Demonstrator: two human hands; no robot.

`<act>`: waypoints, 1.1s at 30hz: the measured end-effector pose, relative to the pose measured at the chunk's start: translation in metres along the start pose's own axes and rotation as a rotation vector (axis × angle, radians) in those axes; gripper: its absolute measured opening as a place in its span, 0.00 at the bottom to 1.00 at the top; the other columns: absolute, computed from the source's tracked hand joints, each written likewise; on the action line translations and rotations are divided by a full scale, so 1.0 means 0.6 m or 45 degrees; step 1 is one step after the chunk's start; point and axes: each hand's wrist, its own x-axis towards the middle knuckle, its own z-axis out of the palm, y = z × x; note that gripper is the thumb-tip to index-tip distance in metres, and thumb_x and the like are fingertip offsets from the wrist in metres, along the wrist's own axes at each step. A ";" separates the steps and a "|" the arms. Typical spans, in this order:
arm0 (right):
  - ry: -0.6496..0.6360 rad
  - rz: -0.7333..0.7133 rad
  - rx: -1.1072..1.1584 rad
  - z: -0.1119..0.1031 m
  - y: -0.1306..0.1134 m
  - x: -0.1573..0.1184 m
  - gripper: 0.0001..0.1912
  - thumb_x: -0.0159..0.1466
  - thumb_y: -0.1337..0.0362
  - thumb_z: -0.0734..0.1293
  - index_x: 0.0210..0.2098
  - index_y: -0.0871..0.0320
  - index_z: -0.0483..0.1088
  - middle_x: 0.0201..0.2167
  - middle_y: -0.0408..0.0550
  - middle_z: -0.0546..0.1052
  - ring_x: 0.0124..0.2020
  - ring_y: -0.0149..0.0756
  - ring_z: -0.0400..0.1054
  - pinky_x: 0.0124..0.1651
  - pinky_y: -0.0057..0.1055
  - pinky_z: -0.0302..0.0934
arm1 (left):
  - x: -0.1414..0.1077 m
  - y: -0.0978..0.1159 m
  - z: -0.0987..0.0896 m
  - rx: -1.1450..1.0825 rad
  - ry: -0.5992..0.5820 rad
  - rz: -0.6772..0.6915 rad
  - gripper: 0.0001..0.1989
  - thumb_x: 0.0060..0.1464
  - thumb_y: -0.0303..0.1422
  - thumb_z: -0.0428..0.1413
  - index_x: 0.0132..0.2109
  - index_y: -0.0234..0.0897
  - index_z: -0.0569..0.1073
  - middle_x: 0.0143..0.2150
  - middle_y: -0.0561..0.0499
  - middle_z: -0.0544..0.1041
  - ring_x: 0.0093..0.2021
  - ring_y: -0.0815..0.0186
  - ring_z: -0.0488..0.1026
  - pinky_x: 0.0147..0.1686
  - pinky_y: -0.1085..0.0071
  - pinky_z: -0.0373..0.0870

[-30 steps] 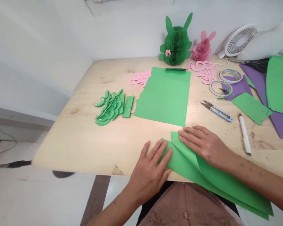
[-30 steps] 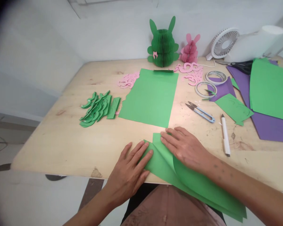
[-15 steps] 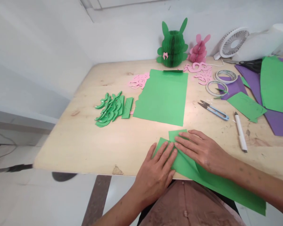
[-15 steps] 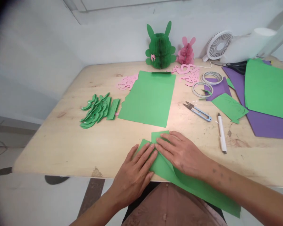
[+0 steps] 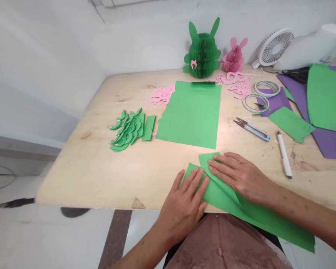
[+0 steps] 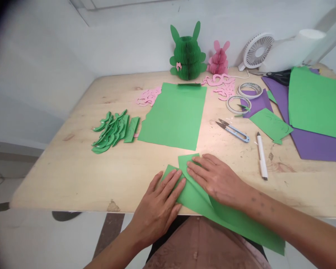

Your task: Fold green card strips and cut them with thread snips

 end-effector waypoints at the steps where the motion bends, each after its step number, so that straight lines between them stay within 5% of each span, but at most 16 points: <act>1: -0.006 0.000 -0.012 0.000 0.001 -0.001 0.18 0.69 0.71 0.57 0.56 0.65 0.67 0.57 0.54 0.71 0.59 0.46 0.61 0.58 0.49 0.59 | 0.000 0.000 0.000 0.000 -0.003 0.003 0.22 0.62 0.35 0.46 0.62 0.34 0.64 0.67 0.42 0.60 0.68 0.55 0.53 0.65 0.51 0.50; 33: 0.028 0.038 -0.083 -0.006 0.005 -0.007 0.18 0.70 0.71 0.56 0.55 0.69 0.68 0.55 0.56 0.72 0.57 0.48 0.63 0.57 0.49 0.60 | 0.004 0.024 0.006 -0.030 0.085 0.041 0.20 0.62 0.32 0.46 0.59 0.34 0.67 0.66 0.44 0.62 0.68 0.57 0.53 0.66 0.51 0.48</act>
